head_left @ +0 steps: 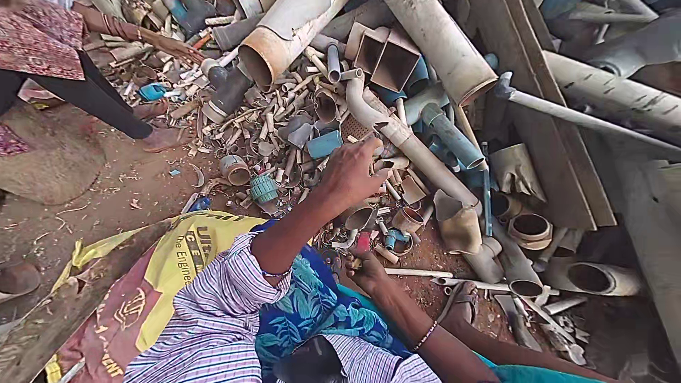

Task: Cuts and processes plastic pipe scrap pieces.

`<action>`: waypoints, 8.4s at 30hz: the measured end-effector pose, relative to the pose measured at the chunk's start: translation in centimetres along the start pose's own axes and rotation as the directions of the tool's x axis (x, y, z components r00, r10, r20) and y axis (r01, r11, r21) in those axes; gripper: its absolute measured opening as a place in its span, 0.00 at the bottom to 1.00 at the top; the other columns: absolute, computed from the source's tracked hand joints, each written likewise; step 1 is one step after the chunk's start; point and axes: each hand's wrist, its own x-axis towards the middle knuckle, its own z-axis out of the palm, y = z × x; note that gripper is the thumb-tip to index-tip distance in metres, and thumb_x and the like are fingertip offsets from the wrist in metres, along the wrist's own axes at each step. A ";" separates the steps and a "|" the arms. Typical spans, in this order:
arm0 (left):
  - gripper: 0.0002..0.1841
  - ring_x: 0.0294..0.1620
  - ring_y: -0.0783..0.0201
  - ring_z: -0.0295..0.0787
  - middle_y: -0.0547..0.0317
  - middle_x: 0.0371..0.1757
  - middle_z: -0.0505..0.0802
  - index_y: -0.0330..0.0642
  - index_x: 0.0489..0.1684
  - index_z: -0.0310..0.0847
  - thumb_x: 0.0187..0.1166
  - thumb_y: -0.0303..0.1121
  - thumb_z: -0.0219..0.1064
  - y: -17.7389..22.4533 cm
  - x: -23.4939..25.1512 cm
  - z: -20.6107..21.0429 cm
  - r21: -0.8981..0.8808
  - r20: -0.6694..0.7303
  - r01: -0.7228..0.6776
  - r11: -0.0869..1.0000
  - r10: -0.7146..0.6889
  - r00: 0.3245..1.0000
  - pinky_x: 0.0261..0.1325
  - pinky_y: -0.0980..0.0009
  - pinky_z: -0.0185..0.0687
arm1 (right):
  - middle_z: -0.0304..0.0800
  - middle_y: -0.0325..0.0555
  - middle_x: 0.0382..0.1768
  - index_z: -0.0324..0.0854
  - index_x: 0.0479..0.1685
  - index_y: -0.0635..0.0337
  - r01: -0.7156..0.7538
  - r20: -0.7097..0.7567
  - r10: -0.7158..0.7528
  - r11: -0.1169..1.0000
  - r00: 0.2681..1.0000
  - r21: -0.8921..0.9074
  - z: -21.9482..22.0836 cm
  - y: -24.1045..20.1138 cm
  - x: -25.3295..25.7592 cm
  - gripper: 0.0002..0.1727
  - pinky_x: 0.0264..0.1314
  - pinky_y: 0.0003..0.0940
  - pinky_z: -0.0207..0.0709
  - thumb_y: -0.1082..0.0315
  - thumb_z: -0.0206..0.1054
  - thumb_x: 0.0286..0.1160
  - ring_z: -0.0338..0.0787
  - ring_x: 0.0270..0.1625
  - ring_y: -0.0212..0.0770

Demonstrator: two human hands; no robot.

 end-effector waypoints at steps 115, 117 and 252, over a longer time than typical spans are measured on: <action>0.18 0.48 0.67 0.88 0.60 0.49 0.87 0.46 0.71 0.70 0.85 0.31 0.48 -1.8 4.4 -2.2 -0.958 -0.286 -0.246 0.148 -0.420 0.861 0.54 0.66 0.86 | 0.81 0.32 0.32 0.63 0.78 0.70 0.896 0.678 -0.592 0.210 0.435 -0.392 -0.9 -3.4 -12.2 0.30 0.26 0.18 0.74 0.61 0.58 0.81 0.78 0.24 0.20; 0.18 0.51 0.66 0.87 0.59 0.53 0.86 0.45 0.74 0.67 0.88 0.32 0.46 -2.4 4.3 -2.4 -0.948 -0.318 -0.284 0.144 -0.400 0.859 0.56 0.68 0.85 | 0.84 0.36 0.39 0.52 0.88 0.65 0.869 0.702 -0.515 0.234 0.491 -0.437 -0.8 -3.3 -12.8 0.36 0.23 0.19 0.74 0.61 0.56 0.82 0.78 0.23 0.21; 0.32 0.60 0.64 0.88 0.56 0.54 0.90 0.42 0.63 0.75 0.95 0.53 0.26 -0.2 2.4 -1.9 -0.904 -0.426 -0.376 0.201 -0.379 0.821 0.67 0.59 0.83 | 0.88 0.51 0.34 0.72 0.86 0.55 0.601 0.816 -0.567 -0.616 0.109 -0.509 -2.1 -3.3 -16.6 0.34 0.25 0.44 0.78 0.70 0.57 0.72 0.86 0.26 0.48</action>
